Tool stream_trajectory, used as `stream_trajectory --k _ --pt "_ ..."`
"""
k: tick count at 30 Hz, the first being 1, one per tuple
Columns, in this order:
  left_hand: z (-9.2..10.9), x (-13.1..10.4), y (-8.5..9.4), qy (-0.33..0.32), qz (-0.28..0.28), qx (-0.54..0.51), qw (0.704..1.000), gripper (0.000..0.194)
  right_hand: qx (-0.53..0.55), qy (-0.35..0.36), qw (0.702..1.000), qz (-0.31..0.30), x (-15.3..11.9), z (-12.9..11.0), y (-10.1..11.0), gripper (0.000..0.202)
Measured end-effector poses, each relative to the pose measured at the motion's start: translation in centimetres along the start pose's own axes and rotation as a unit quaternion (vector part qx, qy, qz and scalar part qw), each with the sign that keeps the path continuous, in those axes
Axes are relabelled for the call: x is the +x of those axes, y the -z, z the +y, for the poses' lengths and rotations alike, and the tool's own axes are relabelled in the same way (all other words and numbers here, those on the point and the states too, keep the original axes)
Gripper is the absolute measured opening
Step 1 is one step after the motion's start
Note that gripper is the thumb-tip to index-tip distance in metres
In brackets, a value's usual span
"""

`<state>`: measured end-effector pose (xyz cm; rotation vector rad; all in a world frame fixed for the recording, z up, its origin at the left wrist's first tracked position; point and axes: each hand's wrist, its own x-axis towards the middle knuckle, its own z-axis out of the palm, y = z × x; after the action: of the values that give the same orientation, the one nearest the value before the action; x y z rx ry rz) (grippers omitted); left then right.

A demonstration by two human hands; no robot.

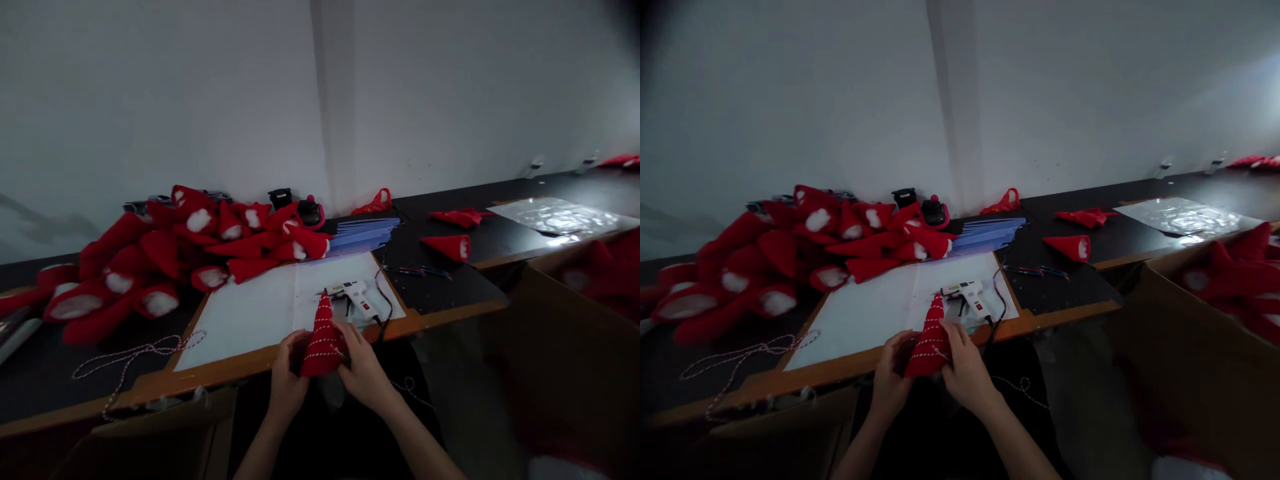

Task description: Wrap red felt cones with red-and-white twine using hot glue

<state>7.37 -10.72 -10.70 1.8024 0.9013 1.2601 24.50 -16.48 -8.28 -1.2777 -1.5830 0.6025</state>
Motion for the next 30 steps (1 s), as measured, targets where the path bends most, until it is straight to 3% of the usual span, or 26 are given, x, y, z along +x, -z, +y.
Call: stream_trajectory --k 6,12,18,24,30 --pt "0.6 0.6 0.7 -0.056 -0.041 0.081 0.994 0.044 -0.019 0.005 1.0 0.004 -0.2 0.1 -0.2 0.068" --pt "0.7 0.5 0.6 -0.001 -0.049 0.015 0.999 0.041 0.005 0.005 1.0 -0.018 0.1 -0.2 -0.5 0.073" --pt "1.4 0.0 0.5 0.099 0.011 -0.137 0.985 0.067 -0.005 0.027 1.0 0.011 0.0 -1.8 -1.1 0.076" --pt "1.2 -0.5 0.6 0.115 0.063 -0.188 0.973 0.051 0.019 0.032 0.996 0.083 0.0 -3.1 -1.7 0.082" --pt "1.8 -0.9 0.3 0.121 0.074 -0.232 0.962 0.051 0.027 0.064 0.996 0.048 -0.3 -2.6 -2.0 0.075"
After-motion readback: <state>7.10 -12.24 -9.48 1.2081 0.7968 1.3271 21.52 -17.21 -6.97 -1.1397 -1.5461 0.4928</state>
